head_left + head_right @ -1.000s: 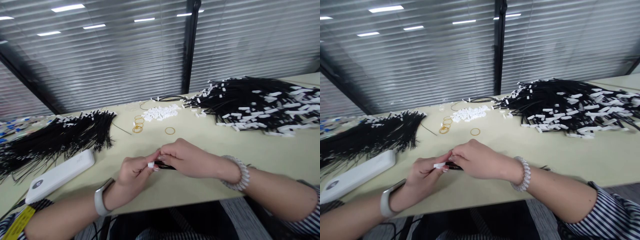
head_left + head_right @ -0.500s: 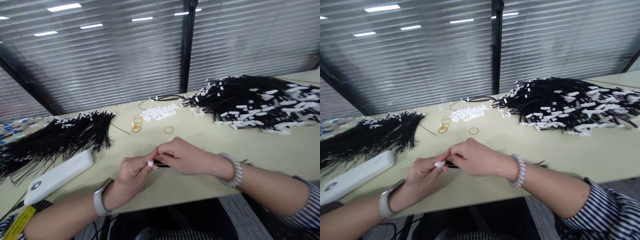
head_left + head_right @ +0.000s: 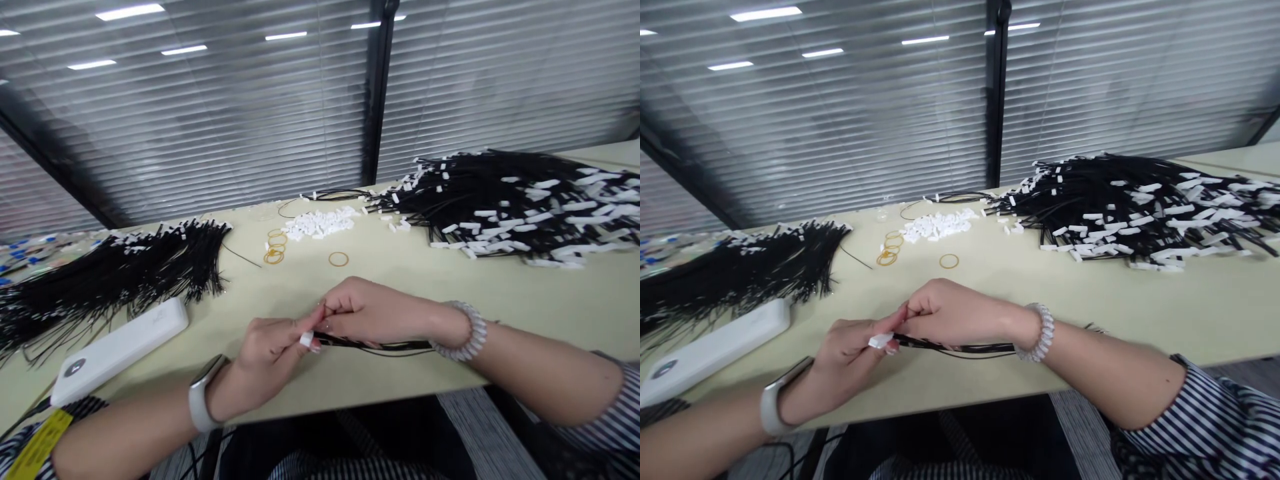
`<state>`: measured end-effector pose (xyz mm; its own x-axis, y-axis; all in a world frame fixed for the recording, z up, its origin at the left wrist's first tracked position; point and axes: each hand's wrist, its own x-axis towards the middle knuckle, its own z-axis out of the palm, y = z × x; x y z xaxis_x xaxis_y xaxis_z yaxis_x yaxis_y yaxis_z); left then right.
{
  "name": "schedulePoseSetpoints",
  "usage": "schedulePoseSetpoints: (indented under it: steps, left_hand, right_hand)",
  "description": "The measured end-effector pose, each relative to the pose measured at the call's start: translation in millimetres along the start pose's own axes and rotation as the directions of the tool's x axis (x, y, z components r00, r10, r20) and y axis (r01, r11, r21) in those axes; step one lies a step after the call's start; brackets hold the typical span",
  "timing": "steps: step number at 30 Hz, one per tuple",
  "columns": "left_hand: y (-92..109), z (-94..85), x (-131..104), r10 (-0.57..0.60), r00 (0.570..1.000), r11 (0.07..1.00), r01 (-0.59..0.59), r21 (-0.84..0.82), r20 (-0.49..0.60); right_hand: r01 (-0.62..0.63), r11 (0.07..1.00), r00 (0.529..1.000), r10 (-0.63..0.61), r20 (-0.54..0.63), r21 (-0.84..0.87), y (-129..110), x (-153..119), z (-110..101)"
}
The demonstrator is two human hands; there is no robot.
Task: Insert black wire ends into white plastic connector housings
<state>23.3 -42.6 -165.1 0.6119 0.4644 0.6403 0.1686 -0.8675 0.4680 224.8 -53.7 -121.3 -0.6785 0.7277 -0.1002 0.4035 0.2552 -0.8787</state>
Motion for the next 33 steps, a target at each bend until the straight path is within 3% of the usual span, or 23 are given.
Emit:
schedulePoseSetpoints:
  steps: [4, 7, 13, 16, 18, 20, 23, 26, 28, 30, 33]
  left_hand:
    - [-1, -0.2, 0, 0.007, 1.0, 1.0, -0.007, -0.011, 0.006]
    - [-1, 1.2, -1, 0.021, 0.999, 1.0, -0.021, 0.008, 0.027]
    - [4, 2.2, -2, 0.071, 0.993, 0.997, -0.071, 0.004, 0.097]
    - [3, 2.0, -3, 0.04, 0.996, 0.999, -0.04, -0.001, 0.082]
    - [2, 3.0, -3, -0.027, 0.998, 0.999, 0.029, -0.03, 0.052]
    - [0, 5.2, -1, -0.175, 0.984, 0.978, 0.177, -0.112, 0.026]
    - [1, 9.4, 5, -0.47, 0.882, 0.834, 0.459, -0.307, 0.041]
    - [2, 11.7, 12, -0.647, 0.752, 0.658, 0.634, -0.407, 0.125]
    - [1, 11.9, 15, -0.702, 0.69, 0.578, 0.697, -0.425, 0.177]
    - [0, 11.6, 17, -0.735, 0.646, 0.513, 0.728, -0.454, 0.206]
    - [-3, 11.3, 19, -0.755, 0.615, 0.458, 0.743, -0.488, 0.229]
  right_hand:
    - [0.082, 0.955, 0.991, -0.108, -0.078, -0.284, -8, -3, 2]
    - [0.091, 0.907, 0.99, -0.127, -0.062, -0.411, -13, -7, -2]
    - [0.089, 0.945, 0.99, -0.05, 0.131, -0.316, -12, -10, -8]
    - [0.089, 0.931, 0.989, -0.04, 0.144, -0.353, -11, -11, -9]
    - [0.084, 0.838, 0.996, -0.071, 0.045, -0.54, -10, -12, -11]
    - [-0.004, 0.662, 0.986, -0.125, -0.115, -0.75, -8, -13, -14]
    - [-0.222, 0.379, 0.924, -0.212, -0.318, -0.898, -3, -14, -21]
    - [-0.411, 0.225, 0.838, -0.288, -0.464, -0.883, 2, -14, -32]
    - [-0.468, 0.244, 0.781, -0.335, -0.527, -0.849, 4, -15, -39]
    - [-0.456, 0.309, 0.758, -0.357, -0.546, -0.835, 3, -18, -46]
    - [-0.372, 0.395, 0.818, -0.288, -0.498, -0.84, 2, -24, -54]
